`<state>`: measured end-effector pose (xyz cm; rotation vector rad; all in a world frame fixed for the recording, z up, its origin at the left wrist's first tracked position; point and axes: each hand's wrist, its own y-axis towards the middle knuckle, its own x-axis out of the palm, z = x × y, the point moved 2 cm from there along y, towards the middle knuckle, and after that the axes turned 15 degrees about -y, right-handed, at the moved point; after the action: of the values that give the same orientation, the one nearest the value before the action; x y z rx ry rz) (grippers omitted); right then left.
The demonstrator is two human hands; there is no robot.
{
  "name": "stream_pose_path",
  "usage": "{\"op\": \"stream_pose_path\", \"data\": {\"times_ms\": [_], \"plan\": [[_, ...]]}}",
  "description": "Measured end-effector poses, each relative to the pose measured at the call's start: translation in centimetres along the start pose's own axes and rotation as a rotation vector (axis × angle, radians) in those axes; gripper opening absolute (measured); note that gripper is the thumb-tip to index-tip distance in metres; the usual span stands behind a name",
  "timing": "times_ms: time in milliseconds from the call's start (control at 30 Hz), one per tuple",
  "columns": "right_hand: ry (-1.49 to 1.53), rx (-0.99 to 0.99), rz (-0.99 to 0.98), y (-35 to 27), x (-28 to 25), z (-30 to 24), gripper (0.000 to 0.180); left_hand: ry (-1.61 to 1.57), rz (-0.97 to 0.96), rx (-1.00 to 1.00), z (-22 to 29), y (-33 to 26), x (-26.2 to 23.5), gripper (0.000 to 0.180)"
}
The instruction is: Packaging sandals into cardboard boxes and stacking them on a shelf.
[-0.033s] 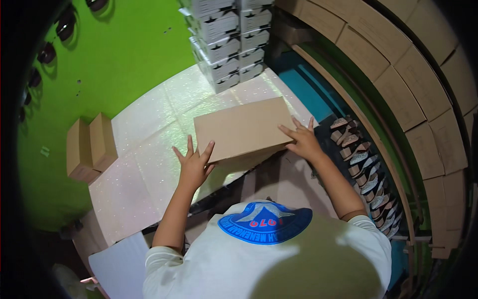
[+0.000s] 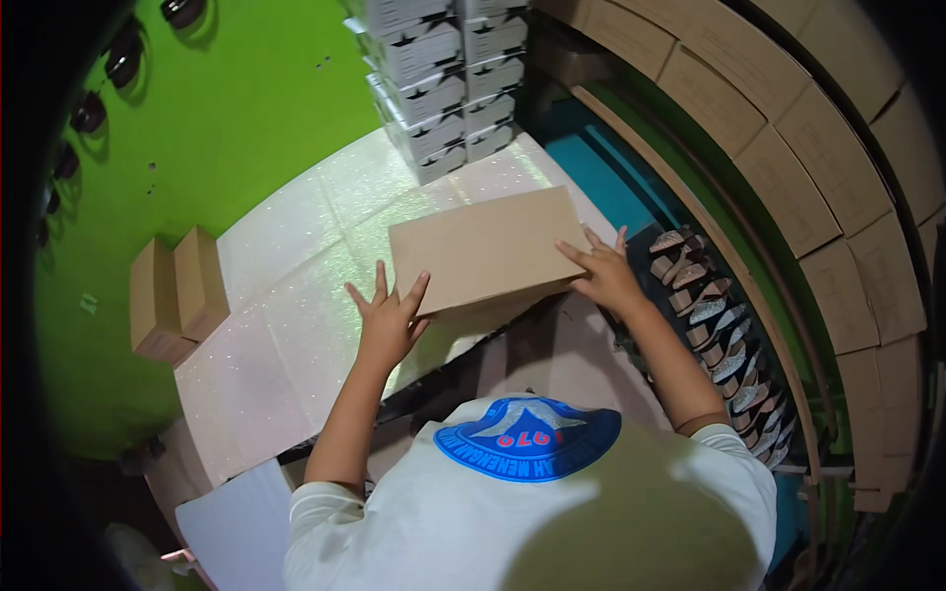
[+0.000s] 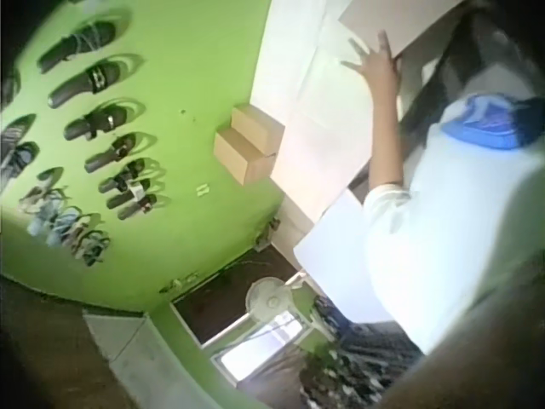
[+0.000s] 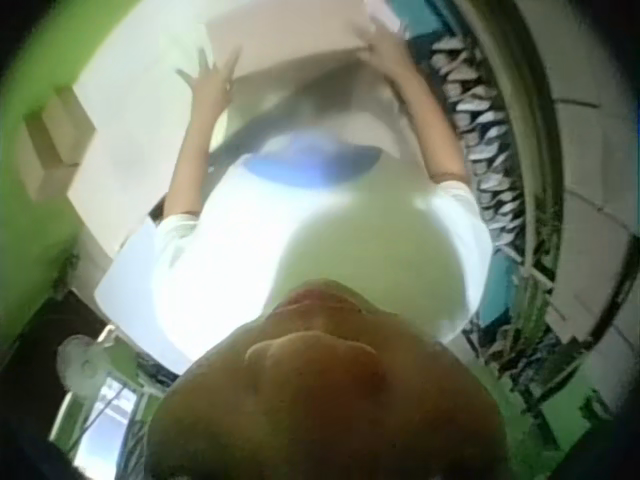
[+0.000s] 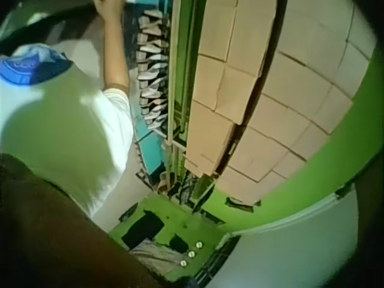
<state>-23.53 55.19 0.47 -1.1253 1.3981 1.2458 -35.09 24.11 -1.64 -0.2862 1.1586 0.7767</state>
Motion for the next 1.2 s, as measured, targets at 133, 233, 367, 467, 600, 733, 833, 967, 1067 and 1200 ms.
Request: {"op": "stream_pose_path", "data": {"times_ms": [133, 233, 367, 467, 600, 733, 833, 967, 1067, 1200], "plan": [[0.015, 0.075, 0.033, -1.6, -1.9, 7.2, 0.071, -0.022, 0.043, 0.099, 5.1, 5.5, 2.7, 0.079], [0.017, 0.164, 0.118, -2.0, -2.9, 12.1, 0.069, -0.033, 0.042, 0.122, 8.8, 9.7, 4.1, 0.078], [0.139, 0.279, 0.164, -1.2, -3.4, 17.6, 0.066, -0.039, 0.079, 0.171, 11.8, 15.2, 5.6, 0.076], [0.134, 0.299, 0.274, 0.2, -3.3, 21.7, 0.064, -0.057, 0.112, 0.216, 13.4, 19.4, 6.4, 0.075], [0.216, 0.343, 0.353, 3.4, -4.5, 25.7, 0.06, -0.084, 0.153, 0.227, 14.2, 25.0, 7.7, 0.073], [0.157, 0.368, 0.577, 7.1, -3.2, 30.0, 0.061, -0.14, 0.25, 0.256, 15.2, 30.6, 8.8, 0.07], [0.196, 0.565, 0.734, 7.0, 1.3, 40.3, 0.049, -0.179, 0.273, 0.347, 18.0, 36.0, 11.2, 0.068], [-0.557, 0.355, 0.916, 9.5, -3.5, 36.6, 0.045, -0.176, 0.283, 0.287, 17.6, 40.1, 12.3, 0.064], [-0.979, 0.3, 0.952, 11.2, -4.0, 36.9, 0.048, -0.196, 0.28, 0.276, 18.4, 43.0, 13.5, 0.063], [-0.916, 0.282, 0.938, 13.8, -4.7, 38.4, 0.049, -0.272, 0.252, 0.27, 20.1, 45.6, 14.4, 0.057]]}}
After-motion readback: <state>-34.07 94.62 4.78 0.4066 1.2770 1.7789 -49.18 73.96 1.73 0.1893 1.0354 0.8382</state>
